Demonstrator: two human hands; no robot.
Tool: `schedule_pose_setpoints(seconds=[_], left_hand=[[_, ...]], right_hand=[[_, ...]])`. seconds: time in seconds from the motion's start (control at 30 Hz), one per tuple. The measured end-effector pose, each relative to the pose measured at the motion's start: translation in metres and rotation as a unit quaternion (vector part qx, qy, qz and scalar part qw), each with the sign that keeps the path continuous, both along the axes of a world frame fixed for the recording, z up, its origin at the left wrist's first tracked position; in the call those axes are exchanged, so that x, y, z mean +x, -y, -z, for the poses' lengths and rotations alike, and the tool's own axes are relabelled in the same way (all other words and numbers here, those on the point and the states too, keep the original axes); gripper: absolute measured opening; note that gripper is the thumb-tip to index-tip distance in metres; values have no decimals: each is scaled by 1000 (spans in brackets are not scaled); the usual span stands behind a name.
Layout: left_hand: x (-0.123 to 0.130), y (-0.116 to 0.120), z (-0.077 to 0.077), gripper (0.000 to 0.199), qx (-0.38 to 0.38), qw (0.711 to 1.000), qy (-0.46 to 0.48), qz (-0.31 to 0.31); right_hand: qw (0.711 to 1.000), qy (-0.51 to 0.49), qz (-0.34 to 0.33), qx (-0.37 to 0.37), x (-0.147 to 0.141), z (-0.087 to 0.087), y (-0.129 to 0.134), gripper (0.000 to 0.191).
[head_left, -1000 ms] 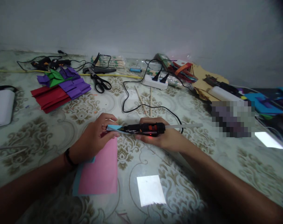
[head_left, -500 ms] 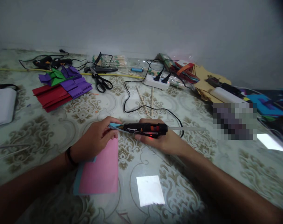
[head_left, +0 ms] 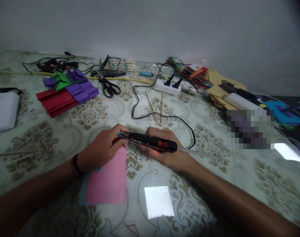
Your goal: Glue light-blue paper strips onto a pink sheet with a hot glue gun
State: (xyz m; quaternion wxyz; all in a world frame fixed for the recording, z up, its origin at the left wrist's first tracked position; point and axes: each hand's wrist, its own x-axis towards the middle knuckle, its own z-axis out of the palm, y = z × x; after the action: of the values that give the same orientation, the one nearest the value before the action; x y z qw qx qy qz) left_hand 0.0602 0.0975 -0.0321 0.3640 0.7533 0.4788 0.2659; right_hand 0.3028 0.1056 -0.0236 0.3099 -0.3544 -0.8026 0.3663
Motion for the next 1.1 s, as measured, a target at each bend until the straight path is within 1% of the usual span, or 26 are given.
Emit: schedule_pose_setpoints(seconds=[0.33,0.7,0.93,1.1], left_hand=[[0,1,-1,19,4,1000,2,16],[0,0,-2,16,-15,1000,13,10],[-1,-1,2,17,-45,997,57,13],[-2,-1,4,16,-46,996,80,15]], right_hand=[[1000,9,9,13,0,3,0,21],[1000,11,14,10,1,2,-2,23],[999,22,25,13,1,-1,-1,27],[999,30,30,10,2,0,-2,29]])
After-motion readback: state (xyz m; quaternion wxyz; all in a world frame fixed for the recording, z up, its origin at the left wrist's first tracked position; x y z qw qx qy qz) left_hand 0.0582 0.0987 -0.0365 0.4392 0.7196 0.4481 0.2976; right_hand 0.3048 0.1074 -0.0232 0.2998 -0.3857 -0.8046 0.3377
